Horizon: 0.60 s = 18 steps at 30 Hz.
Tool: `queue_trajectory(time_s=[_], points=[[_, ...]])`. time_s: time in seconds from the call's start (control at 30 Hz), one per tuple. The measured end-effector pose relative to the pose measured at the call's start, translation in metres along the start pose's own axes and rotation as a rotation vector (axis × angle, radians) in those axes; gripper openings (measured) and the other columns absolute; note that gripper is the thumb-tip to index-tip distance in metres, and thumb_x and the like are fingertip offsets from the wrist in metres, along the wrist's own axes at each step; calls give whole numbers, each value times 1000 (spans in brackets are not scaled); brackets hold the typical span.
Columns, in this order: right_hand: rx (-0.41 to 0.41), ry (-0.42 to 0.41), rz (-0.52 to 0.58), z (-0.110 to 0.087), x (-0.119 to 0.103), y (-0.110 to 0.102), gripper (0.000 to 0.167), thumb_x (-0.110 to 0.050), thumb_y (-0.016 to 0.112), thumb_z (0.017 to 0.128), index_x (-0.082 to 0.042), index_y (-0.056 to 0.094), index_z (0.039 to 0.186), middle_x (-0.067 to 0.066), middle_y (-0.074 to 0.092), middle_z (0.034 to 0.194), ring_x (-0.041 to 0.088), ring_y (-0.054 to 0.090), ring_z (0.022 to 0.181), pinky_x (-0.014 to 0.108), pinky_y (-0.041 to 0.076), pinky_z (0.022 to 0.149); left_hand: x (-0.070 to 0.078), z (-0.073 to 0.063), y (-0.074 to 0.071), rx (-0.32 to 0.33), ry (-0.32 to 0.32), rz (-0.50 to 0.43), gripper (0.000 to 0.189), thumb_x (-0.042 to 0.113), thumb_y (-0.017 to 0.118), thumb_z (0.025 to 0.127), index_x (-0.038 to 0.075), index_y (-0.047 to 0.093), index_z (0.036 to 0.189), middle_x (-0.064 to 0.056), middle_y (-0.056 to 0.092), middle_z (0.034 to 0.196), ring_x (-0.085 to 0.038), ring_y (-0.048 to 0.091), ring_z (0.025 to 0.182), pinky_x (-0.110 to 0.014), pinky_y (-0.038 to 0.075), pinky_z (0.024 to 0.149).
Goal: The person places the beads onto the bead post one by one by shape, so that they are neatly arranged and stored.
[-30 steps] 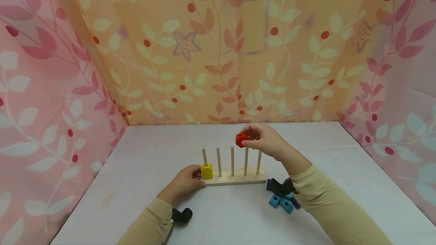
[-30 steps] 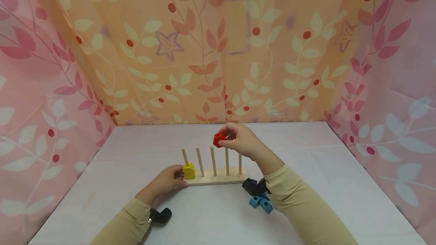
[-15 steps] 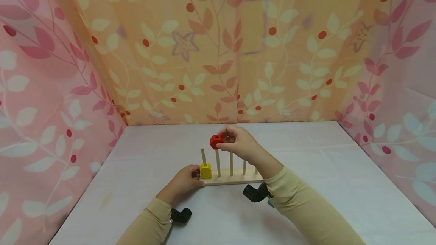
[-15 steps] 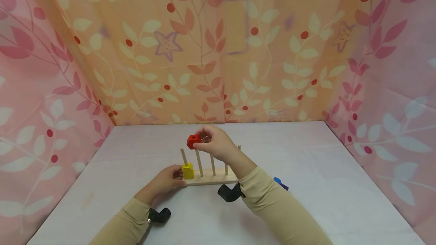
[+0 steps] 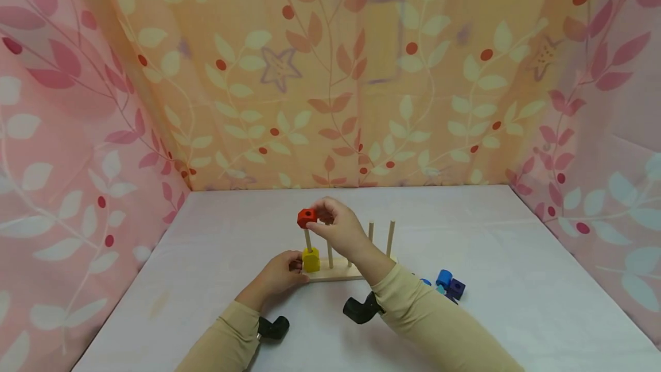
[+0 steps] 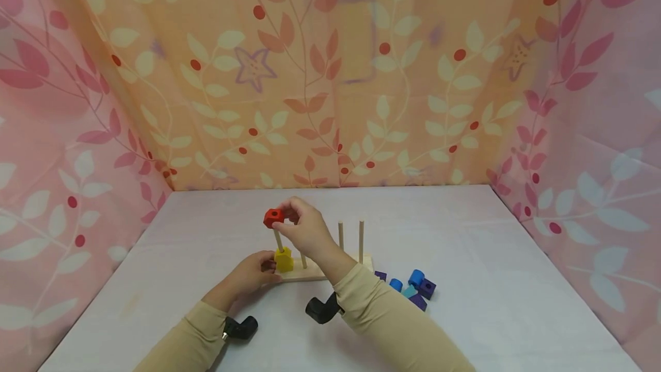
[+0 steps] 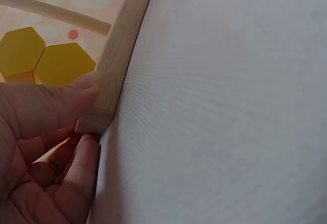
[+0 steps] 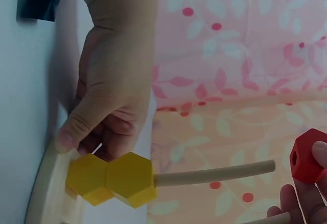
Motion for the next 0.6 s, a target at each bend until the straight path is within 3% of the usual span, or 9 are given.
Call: queue_trajectory(time_s=[0.33, 0.6], points=[[44, 32, 10, 1, 8, 10, 22, -14, 66, 83, -12, 59, 104, 1, 61, 93, 16, 54, 80, 27, 46, 71, -2, 1, 0, -5, 4, -21, 48, 19, 77, 72, 9, 59, 115, -1, 58, 102, -18, 54, 95, -42, 43, 89], [76, 43, -8, 1, 12, 14, 23, -14, 67, 83, -11, 59, 105, 3, 61, 91, 15, 54, 80, 28, 46, 70, -4, 1, 0, -7, 2, -31, 50, 21, 78, 72, 9, 58, 117, -1, 58, 104, -17, 54, 95, -42, 44, 90]])
Point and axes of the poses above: each hand's wrist, its own z-axis towards the middle knuckle, its own y-axis out of the palm, x = y × z, the point moved 1 cm from there along z, towards the middle knuckle
